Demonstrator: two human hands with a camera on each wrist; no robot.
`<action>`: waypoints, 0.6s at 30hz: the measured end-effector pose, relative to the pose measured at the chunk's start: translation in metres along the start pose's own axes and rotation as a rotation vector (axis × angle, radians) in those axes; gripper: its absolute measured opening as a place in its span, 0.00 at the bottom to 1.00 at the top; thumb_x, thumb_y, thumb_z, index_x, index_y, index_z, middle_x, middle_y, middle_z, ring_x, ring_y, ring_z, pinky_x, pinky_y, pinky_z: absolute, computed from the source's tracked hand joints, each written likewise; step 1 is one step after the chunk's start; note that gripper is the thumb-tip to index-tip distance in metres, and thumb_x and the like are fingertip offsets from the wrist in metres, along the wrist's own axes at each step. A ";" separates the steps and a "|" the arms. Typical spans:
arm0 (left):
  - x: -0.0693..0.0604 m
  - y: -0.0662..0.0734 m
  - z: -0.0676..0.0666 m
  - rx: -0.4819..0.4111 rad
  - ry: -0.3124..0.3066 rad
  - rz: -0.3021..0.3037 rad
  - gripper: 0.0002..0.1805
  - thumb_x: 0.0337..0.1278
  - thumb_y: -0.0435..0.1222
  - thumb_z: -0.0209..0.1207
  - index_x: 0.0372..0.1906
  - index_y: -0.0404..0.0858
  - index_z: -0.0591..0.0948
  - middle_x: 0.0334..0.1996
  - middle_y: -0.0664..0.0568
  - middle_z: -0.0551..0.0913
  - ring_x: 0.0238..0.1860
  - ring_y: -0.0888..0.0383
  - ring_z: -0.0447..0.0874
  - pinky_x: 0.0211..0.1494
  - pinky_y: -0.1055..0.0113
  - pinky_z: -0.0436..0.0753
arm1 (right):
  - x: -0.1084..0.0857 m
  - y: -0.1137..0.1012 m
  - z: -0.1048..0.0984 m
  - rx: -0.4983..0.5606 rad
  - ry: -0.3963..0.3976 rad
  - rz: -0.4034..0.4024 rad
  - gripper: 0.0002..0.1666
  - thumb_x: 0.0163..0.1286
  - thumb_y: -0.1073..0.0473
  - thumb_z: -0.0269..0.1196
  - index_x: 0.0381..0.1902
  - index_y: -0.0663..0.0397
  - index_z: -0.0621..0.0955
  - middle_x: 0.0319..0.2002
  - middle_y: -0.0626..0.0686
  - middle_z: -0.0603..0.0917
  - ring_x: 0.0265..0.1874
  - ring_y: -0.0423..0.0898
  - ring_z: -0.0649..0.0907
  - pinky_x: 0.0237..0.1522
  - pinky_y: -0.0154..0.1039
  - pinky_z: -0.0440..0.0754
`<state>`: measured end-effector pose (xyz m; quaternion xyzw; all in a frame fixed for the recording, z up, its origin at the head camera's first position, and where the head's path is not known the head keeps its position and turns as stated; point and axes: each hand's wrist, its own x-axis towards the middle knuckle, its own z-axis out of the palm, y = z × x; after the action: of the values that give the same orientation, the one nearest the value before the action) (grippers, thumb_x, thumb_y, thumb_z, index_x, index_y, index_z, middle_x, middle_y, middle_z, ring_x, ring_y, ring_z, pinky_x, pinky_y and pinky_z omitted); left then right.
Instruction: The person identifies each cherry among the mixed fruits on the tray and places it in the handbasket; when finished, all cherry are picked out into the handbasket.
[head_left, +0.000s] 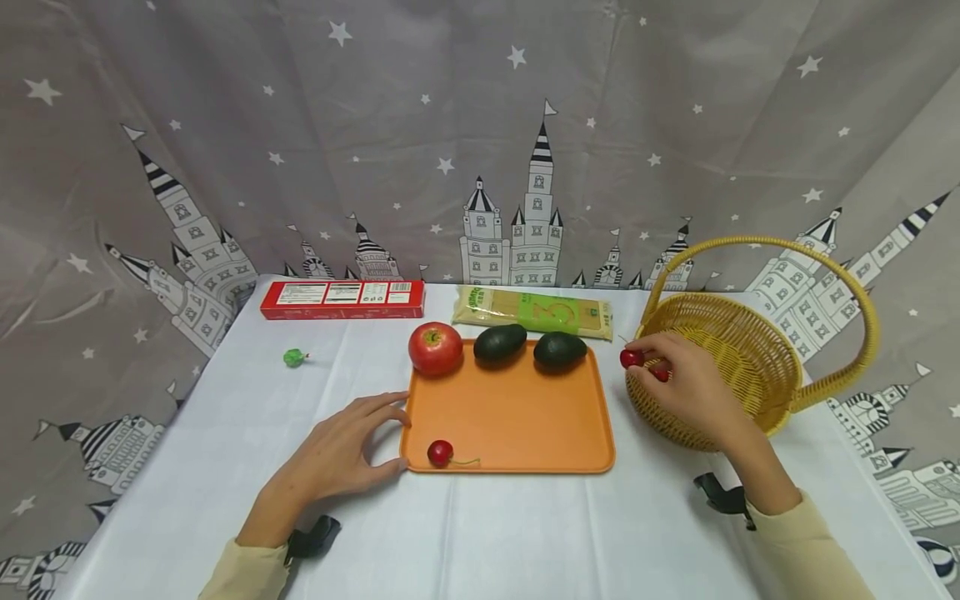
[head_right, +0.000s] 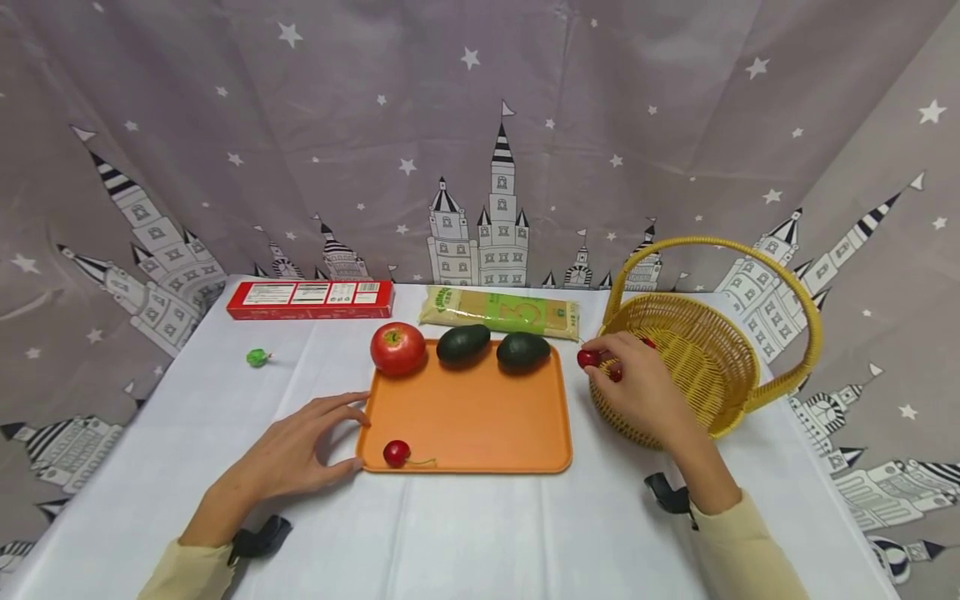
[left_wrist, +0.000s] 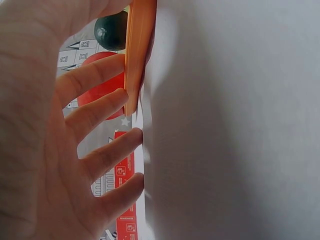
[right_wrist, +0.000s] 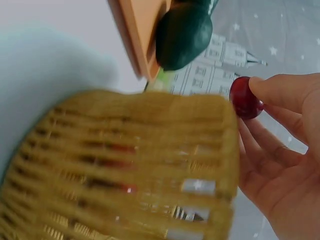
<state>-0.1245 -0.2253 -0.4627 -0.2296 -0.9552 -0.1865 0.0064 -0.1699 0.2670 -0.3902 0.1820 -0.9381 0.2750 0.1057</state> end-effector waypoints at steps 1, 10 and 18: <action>0.000 0.000 0.000 0.001 -0.005 -0.006 0.28 0.50 0.57 0.78 0.56 0.58 0.84 0.76 0.53 0.76 0.74 0.46 0.75 0.69 0.38 0.82 | 0.000 0.003 -0.002 -0.003 0.004 0.002 0.17 0.69 0.65 0.74 0.55 0.56 0.87 0.48 0.55 0.88 0.40 0.51 0.87 0.43 0.54 0.91; 0.001 0.000 0.000 0.001 -0.023 -0.022 0.27 0.51 0.58 0.77 0.56 0.59 0.84 0.76 0.54 0.76 0.74 0.46 0.75 0.69 0.37 0.81 | -0.004 0.031 -0.011 -0.034 0.050 -0.032 0.20 0.64 0.70 0.77 0.54 0.59 0.86 0.47 0.60 0.88 0.38 0.55 0.89 0.38 0.55 0.92; 0.001 0.000 0.000 -0.003 -0.017 -0.018 0.27 0.51 0.58 0.77 0.56 0.59 0.84 0.76 0.54 0.76 0.74 0.46 0.76 0.69 0.37 0.81 | -0.008 0.051 -0.020 -0.033 0.029 0.032 0.19 0.68 0.68 0.75 0.55 0.61 0.85 0.49 0.63 0.88 0.45 0.64 0.89 0.44 0.63 0.90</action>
<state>-0.1250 -0.2245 -0.4626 -0.2225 -0.9570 -0.1860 -0.0039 -0.1808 0.3201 -0.4002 0.1611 -0.9437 0.2636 0.1181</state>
